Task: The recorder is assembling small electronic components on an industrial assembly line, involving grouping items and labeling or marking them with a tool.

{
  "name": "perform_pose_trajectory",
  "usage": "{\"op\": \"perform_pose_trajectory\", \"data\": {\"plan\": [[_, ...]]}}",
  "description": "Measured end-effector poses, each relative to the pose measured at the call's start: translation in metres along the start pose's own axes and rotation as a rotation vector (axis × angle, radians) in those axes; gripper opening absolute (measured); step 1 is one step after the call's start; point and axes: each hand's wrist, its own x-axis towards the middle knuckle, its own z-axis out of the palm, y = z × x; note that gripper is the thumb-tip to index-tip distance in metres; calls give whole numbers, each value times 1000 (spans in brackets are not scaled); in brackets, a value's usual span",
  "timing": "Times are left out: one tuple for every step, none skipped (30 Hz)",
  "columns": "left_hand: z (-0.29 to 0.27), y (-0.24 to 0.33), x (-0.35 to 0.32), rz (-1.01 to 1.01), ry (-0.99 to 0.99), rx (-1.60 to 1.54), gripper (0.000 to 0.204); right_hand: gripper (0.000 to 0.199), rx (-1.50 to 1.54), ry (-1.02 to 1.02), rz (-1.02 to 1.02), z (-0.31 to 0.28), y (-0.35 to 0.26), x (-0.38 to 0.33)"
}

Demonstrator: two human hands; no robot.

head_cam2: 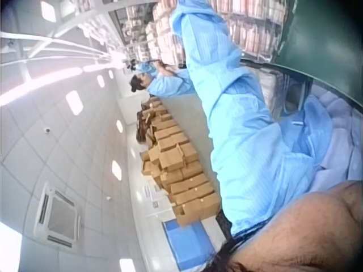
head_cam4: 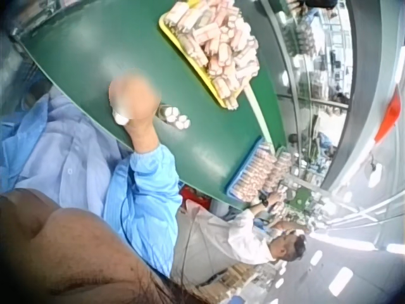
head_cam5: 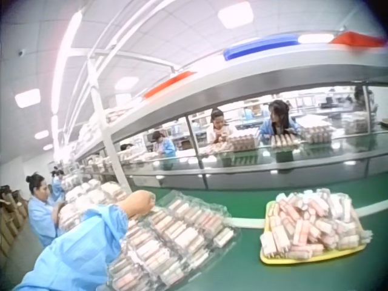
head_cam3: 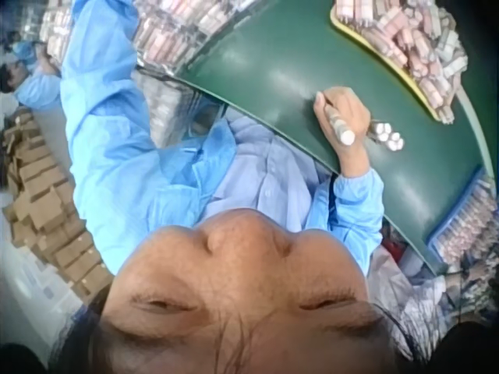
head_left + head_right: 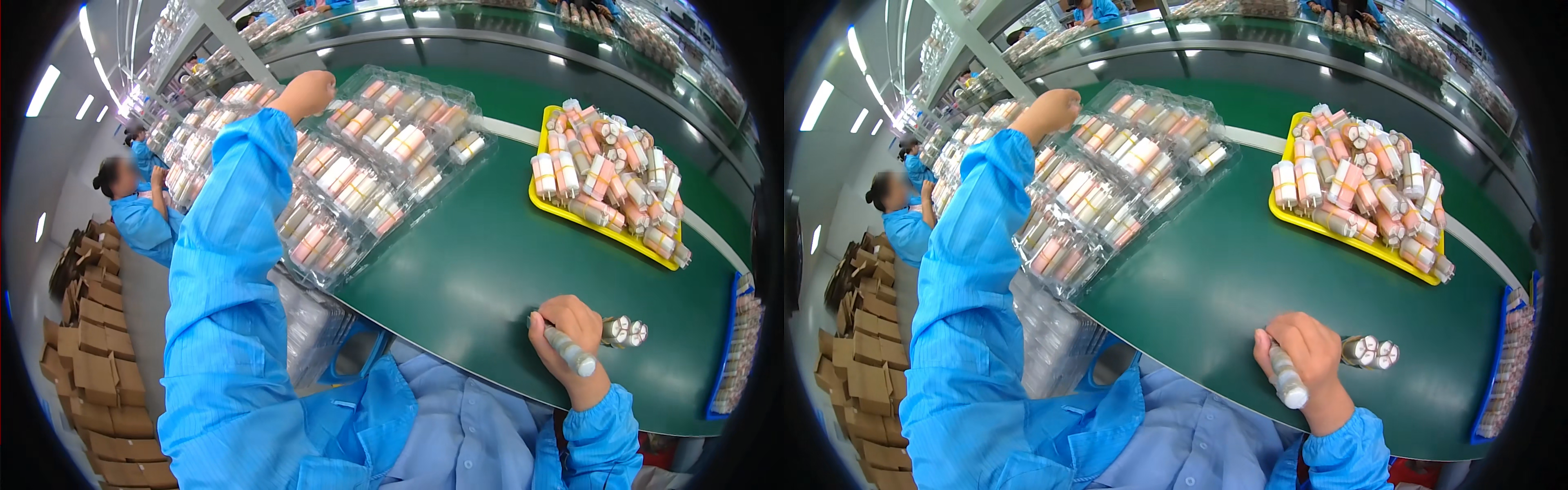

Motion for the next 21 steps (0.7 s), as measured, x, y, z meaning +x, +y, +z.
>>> {"op": "perform_pose_trajectory", "data": {"plan": [[2, -1, 15, 50, -71, 64, 47, 20, -13, 1, 10, 0, 1, -1], [6, -9, 26, 90, -142, 133, 47, 19, -10, -4, 20, 0, 1, 0], [10, -17, 36, 128, -213, 202, 48, 19, -6, -10, 30, -1, 0, 0], [8, -19, 42, 154, -140, 160, 48, 18, -6, -16, 43, -2, -1, 1], [7, -21, 48, 180, -67, 117, 48, 18, -6, -18, 43, -1, -1, 1], [6, -22, 54, 205, 6, 75, 49, 18, -6, -20, 43, -1, 0, 2], [7, -22, 60, 135, 19, 46, 49, 18, -6, -22, 42, -1, 1, 2], [7, -20, 67, 65, 32, 17, 50, 19, -12, -27, 30, 0, 2, 3], [7, -10, 76, 8, 44, -17, 50, 20, -29, -30, 26, 0, 3, 3], [9, -10, 84, 55, 68, 55, 53, 21, -37, -35, 13, 1, 4, 3], [14, -9, 90, 57, 71, 45, 54, 21, -43, -37, 12, 1, 4, 4], [19, -8, 97, 59, 75, 36, 54, 21, -48, -40, 12, 0, 4, 4], [24, -6, 102, 59, 76, 28, 55, 21, -51, -43, 12, 1, 4, 4], [30, -5, 106, 64, 89, 5, 57, 21, -48, -45, 14, 1, 5, 5], [35, -5, 110, 72, 141, -22, 58, 21, -44, -48, 15, 1, 5, 5], [42, -4, 111, 79, 191, -50, 59, 21, -41, -54, 17, 0, 5, 5], [47, -4, 112, 85, 241, -78, 61, 21, -37, -58, 20, 0, 5, 6], [48, -6, 113, 74, 241, -66, 60, 21, -32, -62, 22, -1, 6, 6], [47, -6, 113, 68, 238, -58, 59, 21, -31, -68, 28, -1, 5, 6], [42, -1, 111, 66, 238, -49, 59, 21, -39, -68, 29, -1, 5, 6], [33, 4, 111, 33, 111, -36, 60, 21, -46, -68, 30, -1, 5, 5]]}}
